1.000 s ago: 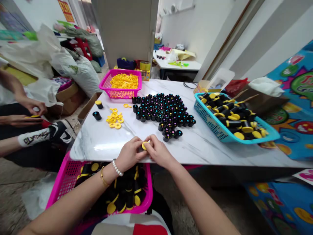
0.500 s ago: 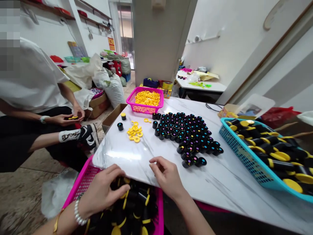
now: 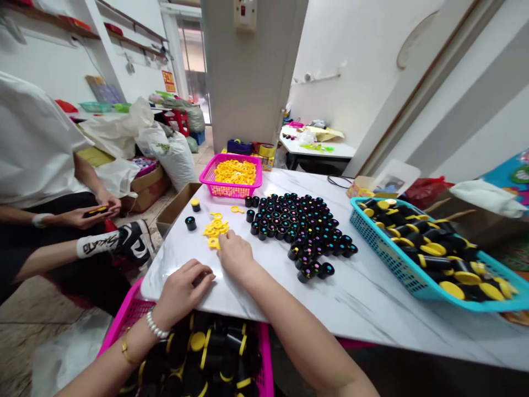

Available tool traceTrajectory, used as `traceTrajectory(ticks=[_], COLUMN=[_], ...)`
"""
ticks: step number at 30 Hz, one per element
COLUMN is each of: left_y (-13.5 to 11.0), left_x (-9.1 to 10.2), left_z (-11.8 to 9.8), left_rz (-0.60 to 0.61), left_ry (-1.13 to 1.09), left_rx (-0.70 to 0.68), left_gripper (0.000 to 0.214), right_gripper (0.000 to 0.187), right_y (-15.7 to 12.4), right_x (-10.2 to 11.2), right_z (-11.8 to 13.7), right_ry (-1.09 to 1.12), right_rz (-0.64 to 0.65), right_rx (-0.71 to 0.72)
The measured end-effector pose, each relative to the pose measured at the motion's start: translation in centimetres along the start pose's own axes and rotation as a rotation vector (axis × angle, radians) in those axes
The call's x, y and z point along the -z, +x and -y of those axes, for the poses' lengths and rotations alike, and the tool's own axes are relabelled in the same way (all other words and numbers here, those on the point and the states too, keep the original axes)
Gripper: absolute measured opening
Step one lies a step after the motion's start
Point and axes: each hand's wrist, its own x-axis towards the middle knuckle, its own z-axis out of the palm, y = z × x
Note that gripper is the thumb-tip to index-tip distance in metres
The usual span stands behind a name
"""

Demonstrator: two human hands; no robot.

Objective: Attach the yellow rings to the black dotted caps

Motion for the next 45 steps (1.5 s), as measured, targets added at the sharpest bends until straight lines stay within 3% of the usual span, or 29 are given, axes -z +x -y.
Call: traceTrajectory(ticks=[4, 7, 10, 16, 20, 23, 28, 32, 38, 45], left_y=[0.8, 2.7, 5.9, 13.5, 15.9, 14.5, 7.3, 2.9, 2.4, 2.1], left_x=[0.7, 0.3, -1.2, -5.5, -6.3, -5.6, -3.2, -2.6, -3.1, -3.2], left_z=[0.4, -0.1, -1.4, -3.3, -3.1, -2.9, -3.6, -4.5, -4.5, -4.5], left_rz=[0.027, 0.030, 0.036, 0.082, 0.112, 0.129, 0.196, 0.257, 0.185, 0.219], left_ry=[-0.103, -0.179, -0.215, -0.189, -0.165, -0.137, -0.176, -0.338, -0.362, -0.307], left_rx=[0.033, 0.024, 0.013, 0.067, 0.060, 0.052, 0.008, 0.078, -0.019, -0.032], left_gripper=[0.024, 0.022, 0.020, 0.041, 0.034, 0.026, 0.024, 0.025, 0.024, 0.016], right_gripper=[0.026, 0.028, 0.026, 0.015, 0.011, 0.007, 0.008, 0.017, 0.028, 0.032], right_y=[-2.3, -4.9, -7.6, -11.7, -13.8, -14.9, -15.0, -12.6, -8.8, -8.5], right_x=[0.5, 1.2, 1.7, 2.8, 3.9, 4.4, 4.2, 3.4, 2.0, 1.5], right_z=[-1.1, -2.4, -3.4, -3.6, -3.6, -4.1, -5.3, -5.3, -4.6, -4.3], right_ry=[0.037, 0.090, 0.199, 0.361, 0.526, 0.683, 0.856, 1.052, 1.197, 1.184], right_rz=[0.067, 0.091, 0.063, 0.018, -0.011, 0.018, -0.020, -0.051, -0.037, 0.030], right_rx=[0.017, 0.013, -0.031, -0.109, -0.192, -0.285, -0.339, -0.360, -0.395, -0.507])
